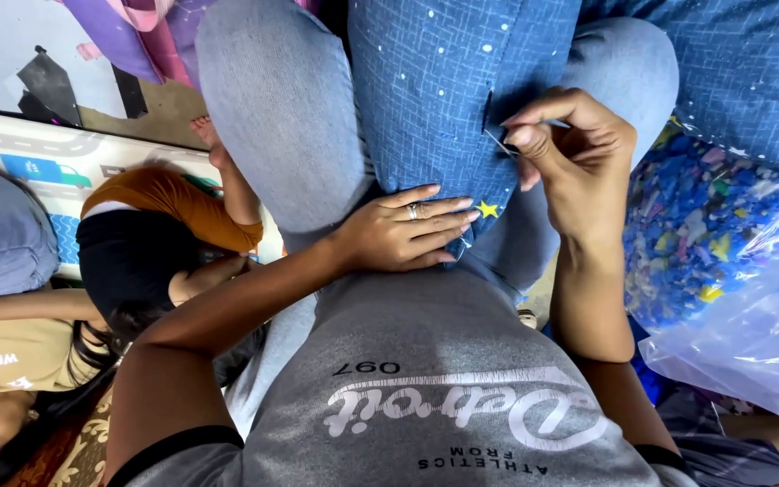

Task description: Hand-sewing a seam on a blue star-patterned pillowcase to close it after stuffing.

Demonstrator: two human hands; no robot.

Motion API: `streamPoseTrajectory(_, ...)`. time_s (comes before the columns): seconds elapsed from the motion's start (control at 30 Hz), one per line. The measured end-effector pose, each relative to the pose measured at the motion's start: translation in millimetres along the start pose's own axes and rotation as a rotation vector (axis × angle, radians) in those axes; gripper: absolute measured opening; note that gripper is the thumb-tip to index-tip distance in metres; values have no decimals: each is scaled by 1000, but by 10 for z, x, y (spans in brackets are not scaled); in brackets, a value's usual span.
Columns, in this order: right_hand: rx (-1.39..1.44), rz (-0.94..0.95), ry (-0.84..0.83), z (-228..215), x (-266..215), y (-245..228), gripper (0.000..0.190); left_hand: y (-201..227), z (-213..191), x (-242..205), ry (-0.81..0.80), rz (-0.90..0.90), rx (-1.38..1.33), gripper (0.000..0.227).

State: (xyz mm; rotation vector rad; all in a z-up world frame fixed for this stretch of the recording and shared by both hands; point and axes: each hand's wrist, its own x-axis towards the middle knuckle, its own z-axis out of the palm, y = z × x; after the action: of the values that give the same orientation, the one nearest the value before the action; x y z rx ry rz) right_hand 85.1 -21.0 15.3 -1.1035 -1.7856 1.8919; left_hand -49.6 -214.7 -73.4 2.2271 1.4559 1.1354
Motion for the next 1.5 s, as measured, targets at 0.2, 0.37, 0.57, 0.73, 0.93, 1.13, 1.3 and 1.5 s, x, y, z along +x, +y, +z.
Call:
streamPoseTrajectory(0.2, -115, 20, -156, -46, -55, -301, 35, -15, 51, -48, 5, -9, -61, 34)
streamPoseTrajectory(0.37, -264, -135, 35, 113, -200, -278, 20, -9, 51, -33, 29, -31, -55, 31)
streamPoseTrajectory(0.57, -191, -300, 131, 170, -118, -146, 4, -44, 59, -57, 33, -23, -77, 31)
streamPoseTrajectory(0.73, -7, -330, 156, 174, 183, -12, 9, -45, 64, -53, 29, -39, -104, 30)
streamPoseTrajectory(0.93, -20, -285, 103, 233, 471, -84, 16, -25, 66, -57, 32, -68, -39, 31)
streamPoseTrajectory(1.13, -65, -317, 108, 240, 393, -135, 13, 17, 134, -96, 27, -63, 15, 31)
streamPoseTrajectory(1.3, -233, -215, 230, 276, -110, -127, 7, 18, 114, -94, 17, -39, 55, 31)
streamPoseTrajectory(1.5, -228, -158, 292, 312, -462, 278, 14, 10, 280, -79, 238, -83, -151, 26)
